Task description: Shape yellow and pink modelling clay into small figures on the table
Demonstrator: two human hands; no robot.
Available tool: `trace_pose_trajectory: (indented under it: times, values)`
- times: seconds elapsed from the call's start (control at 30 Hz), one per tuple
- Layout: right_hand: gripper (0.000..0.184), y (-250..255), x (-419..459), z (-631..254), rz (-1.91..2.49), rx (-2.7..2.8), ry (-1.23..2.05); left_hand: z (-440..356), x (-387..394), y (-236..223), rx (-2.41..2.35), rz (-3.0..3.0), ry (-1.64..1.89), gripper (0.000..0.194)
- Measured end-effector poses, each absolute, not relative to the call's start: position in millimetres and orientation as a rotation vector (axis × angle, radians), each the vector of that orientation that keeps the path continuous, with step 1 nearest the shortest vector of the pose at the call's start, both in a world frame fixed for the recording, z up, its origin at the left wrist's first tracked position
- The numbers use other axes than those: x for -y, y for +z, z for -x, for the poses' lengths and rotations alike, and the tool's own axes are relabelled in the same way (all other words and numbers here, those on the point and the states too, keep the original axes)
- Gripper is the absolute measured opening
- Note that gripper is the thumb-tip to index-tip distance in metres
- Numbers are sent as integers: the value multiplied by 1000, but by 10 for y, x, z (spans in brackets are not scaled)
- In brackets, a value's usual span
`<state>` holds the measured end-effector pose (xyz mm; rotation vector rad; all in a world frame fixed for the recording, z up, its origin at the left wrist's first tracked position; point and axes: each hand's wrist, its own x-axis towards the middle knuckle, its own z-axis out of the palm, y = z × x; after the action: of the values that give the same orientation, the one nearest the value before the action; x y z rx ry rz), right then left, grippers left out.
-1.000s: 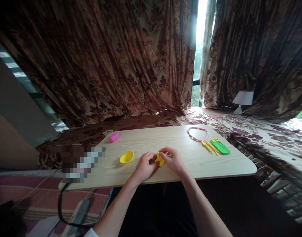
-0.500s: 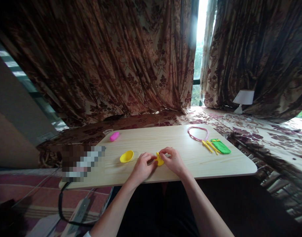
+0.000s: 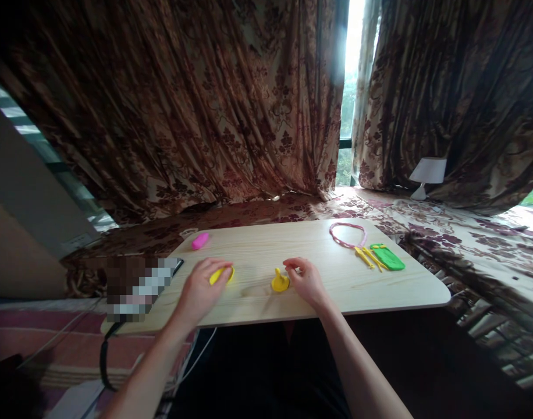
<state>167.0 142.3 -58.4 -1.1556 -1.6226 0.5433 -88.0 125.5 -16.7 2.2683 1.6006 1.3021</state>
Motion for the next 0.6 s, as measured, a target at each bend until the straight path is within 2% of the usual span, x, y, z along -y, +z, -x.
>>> trace_pose_trajectory:
  times: [0.1, 0.17, 0.27, 0.37, 0.5, 0.6]
  values:
    - [32, -534, -1328, -1687, 1127, 1708, 536, 1387, -1501, -65, -1788, -2169, 1238, 21]
    - [28, -510, -1271, -1689, 1105, 1768, 523, 1577, -1653, -79, -1851, -2113, 1111, 19]
    - [15, -510, -1276, -1670, 1091, 1816, 497, 1619, -1798, -183, -1841, -2051, 904, 25]
    - [14, -535, -1419, -1612, 1102, 1799, 478, 1520, -1862, -302, -1800, -2000, 771, 29]
    - [15, -564, -1659, -1509, 1137, 1742, 459, 1413, -1884, -345, -1759, -1942, 750, 28]
    - [16, -549, -1654, -1491, 1151, 1694, 435, 1319, -1837, -258, -1712, -1912, 890, 23]
